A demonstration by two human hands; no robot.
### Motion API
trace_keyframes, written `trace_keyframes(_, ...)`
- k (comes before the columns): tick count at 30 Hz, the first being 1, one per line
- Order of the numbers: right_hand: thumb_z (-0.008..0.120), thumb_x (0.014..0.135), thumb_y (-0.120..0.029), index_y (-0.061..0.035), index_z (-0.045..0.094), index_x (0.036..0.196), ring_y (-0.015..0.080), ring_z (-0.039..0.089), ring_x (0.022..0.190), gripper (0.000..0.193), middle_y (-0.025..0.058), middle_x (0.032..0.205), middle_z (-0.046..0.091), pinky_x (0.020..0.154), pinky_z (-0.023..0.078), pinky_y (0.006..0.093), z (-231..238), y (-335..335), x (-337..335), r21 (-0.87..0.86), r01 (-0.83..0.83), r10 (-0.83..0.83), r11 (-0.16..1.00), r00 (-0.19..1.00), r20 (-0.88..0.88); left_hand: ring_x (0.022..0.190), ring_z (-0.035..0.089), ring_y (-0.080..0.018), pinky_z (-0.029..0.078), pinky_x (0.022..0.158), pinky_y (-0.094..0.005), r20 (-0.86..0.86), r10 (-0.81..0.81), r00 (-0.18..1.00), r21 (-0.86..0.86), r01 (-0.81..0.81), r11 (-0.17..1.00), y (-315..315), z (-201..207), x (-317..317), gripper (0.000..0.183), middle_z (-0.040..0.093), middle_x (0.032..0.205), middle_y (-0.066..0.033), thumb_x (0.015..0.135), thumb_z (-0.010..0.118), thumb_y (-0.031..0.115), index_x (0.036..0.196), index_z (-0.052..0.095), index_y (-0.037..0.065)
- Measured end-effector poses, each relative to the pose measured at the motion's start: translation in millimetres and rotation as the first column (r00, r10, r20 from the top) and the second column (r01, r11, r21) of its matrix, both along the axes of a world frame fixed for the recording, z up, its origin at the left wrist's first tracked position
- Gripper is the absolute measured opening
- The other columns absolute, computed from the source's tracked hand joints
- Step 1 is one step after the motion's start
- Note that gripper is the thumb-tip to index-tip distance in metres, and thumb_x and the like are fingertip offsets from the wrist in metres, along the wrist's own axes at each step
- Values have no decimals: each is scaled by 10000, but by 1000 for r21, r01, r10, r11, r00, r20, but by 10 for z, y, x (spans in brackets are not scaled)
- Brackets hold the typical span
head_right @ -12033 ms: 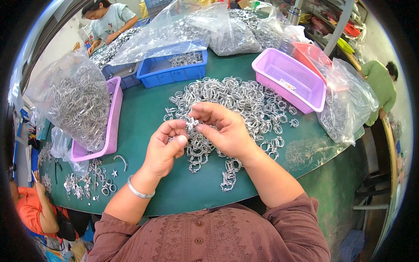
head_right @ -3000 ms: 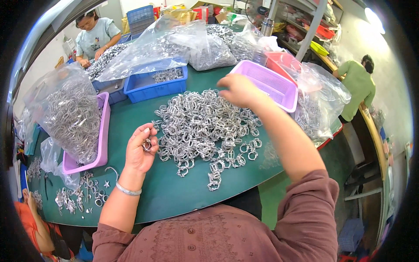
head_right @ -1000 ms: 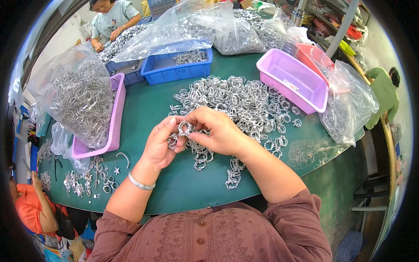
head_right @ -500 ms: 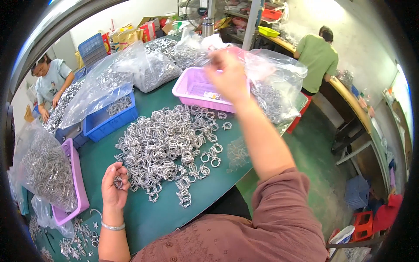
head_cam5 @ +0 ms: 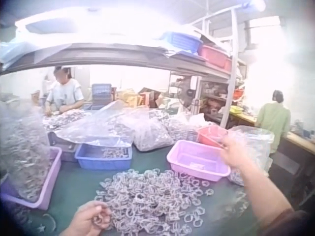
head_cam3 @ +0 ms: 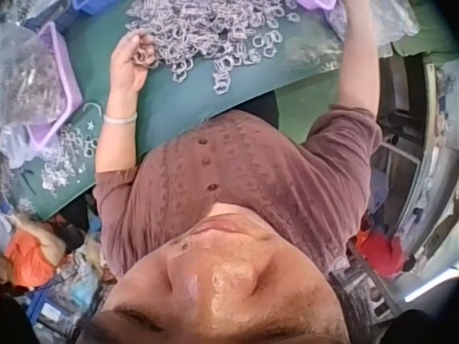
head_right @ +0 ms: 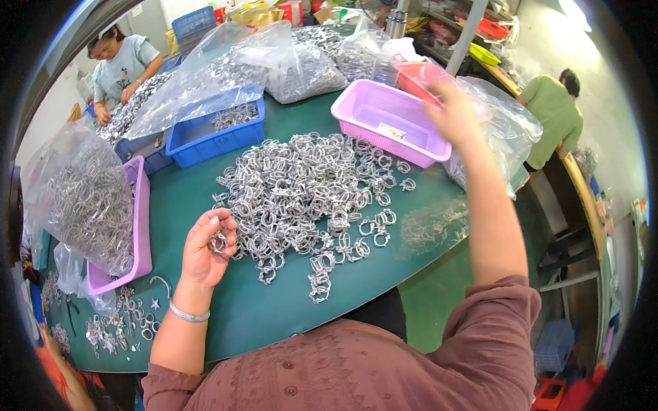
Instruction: The person connects metal ring hardware pieces together by hand from a pile on the workbench and repositions plastic baskets on the table.
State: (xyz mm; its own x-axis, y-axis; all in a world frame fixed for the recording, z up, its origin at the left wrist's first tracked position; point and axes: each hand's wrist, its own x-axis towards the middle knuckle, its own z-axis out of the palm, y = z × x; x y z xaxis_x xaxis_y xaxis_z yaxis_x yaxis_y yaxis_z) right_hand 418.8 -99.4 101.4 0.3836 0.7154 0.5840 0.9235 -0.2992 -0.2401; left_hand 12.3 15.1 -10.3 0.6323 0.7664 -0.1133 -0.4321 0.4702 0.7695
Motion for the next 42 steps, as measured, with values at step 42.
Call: trace_keyframes(42, 669, 710, -158, -45, 593, 920, 279, 494, 922, 250, 92, 951, 559, 836, 390, 370, -666, 631, -1546, -169, -573, 573, 802, 818, -55, 614, 511, -80, 405, 494, -204, -165, -65, 984, 152, 91, 984, -74, 25, 26, 146, 593, 821, -47, 872, 513, 109, 989, 569, 41)
